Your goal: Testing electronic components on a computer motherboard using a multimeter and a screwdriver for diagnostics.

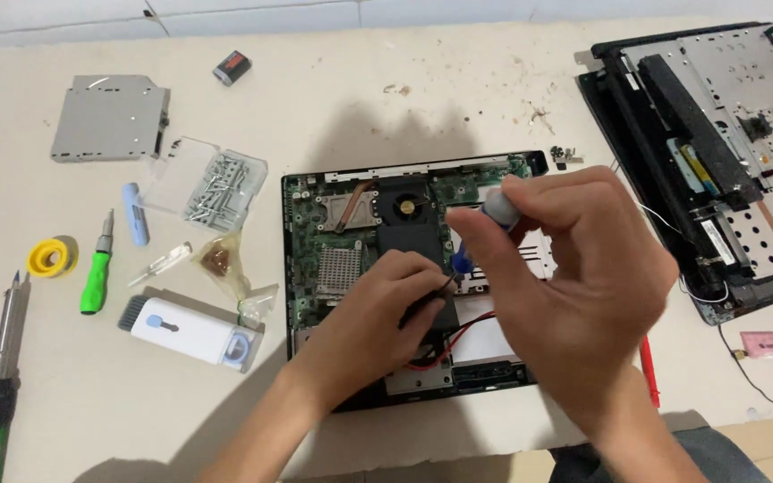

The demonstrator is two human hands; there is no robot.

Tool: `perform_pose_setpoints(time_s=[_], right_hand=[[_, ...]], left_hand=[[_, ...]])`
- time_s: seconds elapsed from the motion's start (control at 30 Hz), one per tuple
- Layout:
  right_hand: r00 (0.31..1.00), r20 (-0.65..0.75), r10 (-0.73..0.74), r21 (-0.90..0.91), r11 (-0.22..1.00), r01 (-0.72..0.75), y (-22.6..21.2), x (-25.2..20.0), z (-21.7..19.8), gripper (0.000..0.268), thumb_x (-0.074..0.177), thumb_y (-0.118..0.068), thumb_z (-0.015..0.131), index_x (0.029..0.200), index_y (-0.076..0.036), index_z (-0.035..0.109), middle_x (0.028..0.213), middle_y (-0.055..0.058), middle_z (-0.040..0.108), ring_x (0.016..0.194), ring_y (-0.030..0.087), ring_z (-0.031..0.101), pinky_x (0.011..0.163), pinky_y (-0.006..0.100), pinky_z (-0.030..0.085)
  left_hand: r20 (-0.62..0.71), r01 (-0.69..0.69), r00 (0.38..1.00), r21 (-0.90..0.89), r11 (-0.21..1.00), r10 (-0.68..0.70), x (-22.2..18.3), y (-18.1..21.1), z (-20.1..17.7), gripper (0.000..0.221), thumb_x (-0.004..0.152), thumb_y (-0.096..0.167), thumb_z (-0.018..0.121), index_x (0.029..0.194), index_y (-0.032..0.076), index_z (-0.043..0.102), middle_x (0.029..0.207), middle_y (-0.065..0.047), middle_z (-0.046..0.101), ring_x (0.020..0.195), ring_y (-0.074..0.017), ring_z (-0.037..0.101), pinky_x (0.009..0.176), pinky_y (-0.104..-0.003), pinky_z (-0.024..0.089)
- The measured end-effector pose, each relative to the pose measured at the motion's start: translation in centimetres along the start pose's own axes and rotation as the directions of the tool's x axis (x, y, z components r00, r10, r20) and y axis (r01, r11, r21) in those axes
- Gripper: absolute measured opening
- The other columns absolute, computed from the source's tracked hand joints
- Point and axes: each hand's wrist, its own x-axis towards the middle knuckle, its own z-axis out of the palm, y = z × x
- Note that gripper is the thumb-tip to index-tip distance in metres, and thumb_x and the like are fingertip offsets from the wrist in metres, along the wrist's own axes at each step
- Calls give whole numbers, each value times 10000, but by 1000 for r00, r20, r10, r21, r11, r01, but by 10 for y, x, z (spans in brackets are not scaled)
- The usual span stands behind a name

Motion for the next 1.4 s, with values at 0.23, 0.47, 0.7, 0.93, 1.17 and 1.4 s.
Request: perform_pose_setpoints(time_s=[0.23, 0.47, 0.7, 0.93, 1.17, 1.4], right_hand=[[940, 267, 215, 239, 930, -281, -6, 8, -16, 196, 983, -9, 502, 1104, 97, 612, 1011, 187, 673, 872, 212, 664, 744, 246, 549], [942, -2, 335, 385, 870, -308, -14, -2, 2, 193, 923, 152, 671, 1092, 162, 579, 932, 229, 594, 858, 292, 689, 787, 324, 614], [944, 140, 299, 307, 893, -329, -12, -6, 0, 232, 1053, -7, 378, 1119, 117, 562, 1075, 247, 680, 945, 285, 703, 869, 341, 599], [945, 43, 325, 451, 838, -308, -4, -17, 3, 290, 951, 18, 607, 1229, 63, 539, 1036, 195, 635, 962, 257, 689, 868, 305, 628], [952, 36, 303, 457, 842, -286, 4, -25, 6, 410, 857, -123, 708, 1175, 84, 554, 1199, 178, 474, 971, 262, 630, 868, 299, 576], [938, 60, 340, 420, 844, -333, -8, -15, 1, 197, 1014, 25, 520, 1207, 60, 537, 1067, 229, 623, 960, 266, 678, 765, 278, 614]], left_hand=[[8, -3, 1000, 54, 999, 2, 0, -6, 1, 94, 933, 48, 620, 992, -16, 654, 994, -121, 646, 886, -287, 573, 748, -379, 487], [-11, 43, 999, 9, 999, -43, 0, -7, 1, 116, 930, 81, 632, 991, 13, 705, 947, -82, 688, 853, -256, 602, 702, -362, 492], [-8, 31, 999, 5, 1000, -31, 0, -11, -1, 146, 949, 76, 599, 1040, 51, 711, 975, -75, 733, 919, -260, 643, 758, -356, 522], [-8, 52, 999, 14, 999, -52, 2, -5, -2, 132, 945, 112, 606, 997, 40, 703, 957, -83, 717, 902, -258, 639, 745, -359, 504], [-23, 52, 998, 36, 998, -52, 0, -8, 0, 138, 921, 100, 640, 1021, 28, 703, 951, -93, 735, 894, -263, 651, 730, -366, 521], [-44, 54, 998, 33, 998, -53, 1, -7, 2, 129, 917, 138, 658, 988, 39, 700, 914, -69, 731, 877, -240, 641, 719, -353, 511]])
